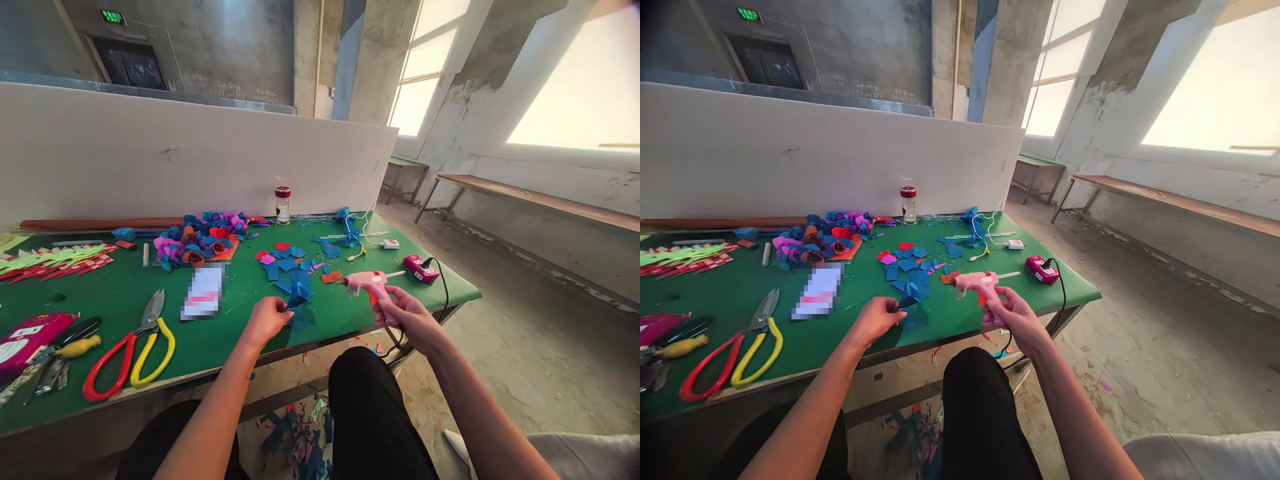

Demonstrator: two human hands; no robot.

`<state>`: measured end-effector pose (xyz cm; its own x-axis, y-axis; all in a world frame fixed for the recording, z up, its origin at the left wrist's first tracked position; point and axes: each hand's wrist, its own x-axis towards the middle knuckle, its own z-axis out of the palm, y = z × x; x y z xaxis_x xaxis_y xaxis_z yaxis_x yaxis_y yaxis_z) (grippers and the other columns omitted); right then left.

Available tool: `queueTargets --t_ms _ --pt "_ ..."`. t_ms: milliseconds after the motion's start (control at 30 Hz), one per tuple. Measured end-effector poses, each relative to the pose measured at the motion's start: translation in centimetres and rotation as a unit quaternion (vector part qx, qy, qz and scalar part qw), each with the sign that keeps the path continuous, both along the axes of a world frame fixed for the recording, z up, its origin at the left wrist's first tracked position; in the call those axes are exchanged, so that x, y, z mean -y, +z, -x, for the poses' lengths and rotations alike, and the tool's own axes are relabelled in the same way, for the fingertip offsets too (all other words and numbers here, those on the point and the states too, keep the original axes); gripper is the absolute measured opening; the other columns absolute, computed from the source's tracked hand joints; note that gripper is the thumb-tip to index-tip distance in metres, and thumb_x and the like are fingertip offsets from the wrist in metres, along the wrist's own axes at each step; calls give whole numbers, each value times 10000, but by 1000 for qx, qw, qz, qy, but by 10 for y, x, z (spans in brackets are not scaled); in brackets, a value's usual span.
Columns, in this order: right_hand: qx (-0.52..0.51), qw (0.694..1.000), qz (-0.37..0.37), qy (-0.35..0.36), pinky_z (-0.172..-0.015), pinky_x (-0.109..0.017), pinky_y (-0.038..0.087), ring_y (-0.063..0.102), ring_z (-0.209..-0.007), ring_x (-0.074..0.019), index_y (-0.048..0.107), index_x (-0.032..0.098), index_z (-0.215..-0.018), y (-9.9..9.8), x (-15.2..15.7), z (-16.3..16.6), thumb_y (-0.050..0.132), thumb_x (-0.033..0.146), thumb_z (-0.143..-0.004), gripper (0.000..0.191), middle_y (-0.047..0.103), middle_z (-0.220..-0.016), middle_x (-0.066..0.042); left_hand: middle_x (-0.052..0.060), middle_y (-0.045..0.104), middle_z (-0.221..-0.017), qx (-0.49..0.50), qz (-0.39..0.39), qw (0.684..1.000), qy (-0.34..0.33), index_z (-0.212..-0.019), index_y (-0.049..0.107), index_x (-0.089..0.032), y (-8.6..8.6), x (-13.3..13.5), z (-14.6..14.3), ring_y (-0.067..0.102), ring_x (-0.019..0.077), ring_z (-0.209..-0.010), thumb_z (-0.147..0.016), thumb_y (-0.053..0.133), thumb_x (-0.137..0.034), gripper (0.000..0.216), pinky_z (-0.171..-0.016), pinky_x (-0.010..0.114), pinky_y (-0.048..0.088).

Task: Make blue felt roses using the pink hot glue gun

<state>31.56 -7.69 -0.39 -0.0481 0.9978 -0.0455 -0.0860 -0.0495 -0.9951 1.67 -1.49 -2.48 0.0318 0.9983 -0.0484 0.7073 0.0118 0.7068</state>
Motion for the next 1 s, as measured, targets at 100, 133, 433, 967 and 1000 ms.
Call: queueTargets --t_ms 100,133,433,967,1000 --pt "-37 995 38 87 -621 -279 520 515 -550 -92 556 183 -847 5 15 15 711 519 -746 384 542 -673 31 -15 580 -490 -22 4 1000 -15 -546 522 -192 0 -2 1 523 148 -545 -680 643 -216 182 -531 256 299" --pt "-31 992 45 110 -593 -269 507 496 -538 -90 557 181 -827 5 18 18 672 545 -774 385 524 -653 34 -14 576 -494 -29 5 999 -21 -541 528 -189 0 -3 1 513 146 -544 -681 645 -216 185 -530 258 290" --pt "242 959 -70 128 -494 -212 333 431 -525 -97 546 171 -974 6 29 40 467 520 -919 362 476 -598 44 -37 483 -512 -62 2 996 -67 -490 467 -181 4 -4 0 438 127 -566 -691 639 -227 269 -536 262 257" --pt "438 859 -242 114 -724 -283 448 611 -772 -184 519 220 -1044 4 15 60 369 303 -976 185 662 -930 -52 -23 524 -519 -80 -2 994 -71 -483 490 -179 9 3 -2 475 138 -585 -710 640 -225 276 -558 264 287" --pt "441 856 -244 116 -736 -288 450 614 -790 -188 513 221 -1050 3 15 60 366 300 -978 182 662 -946 -54 -23 526 -521 -81 -3 994 -71 -486 494 -178 9 2 -2 476 138 -585 -709 641 -226 272 -559 264 289"
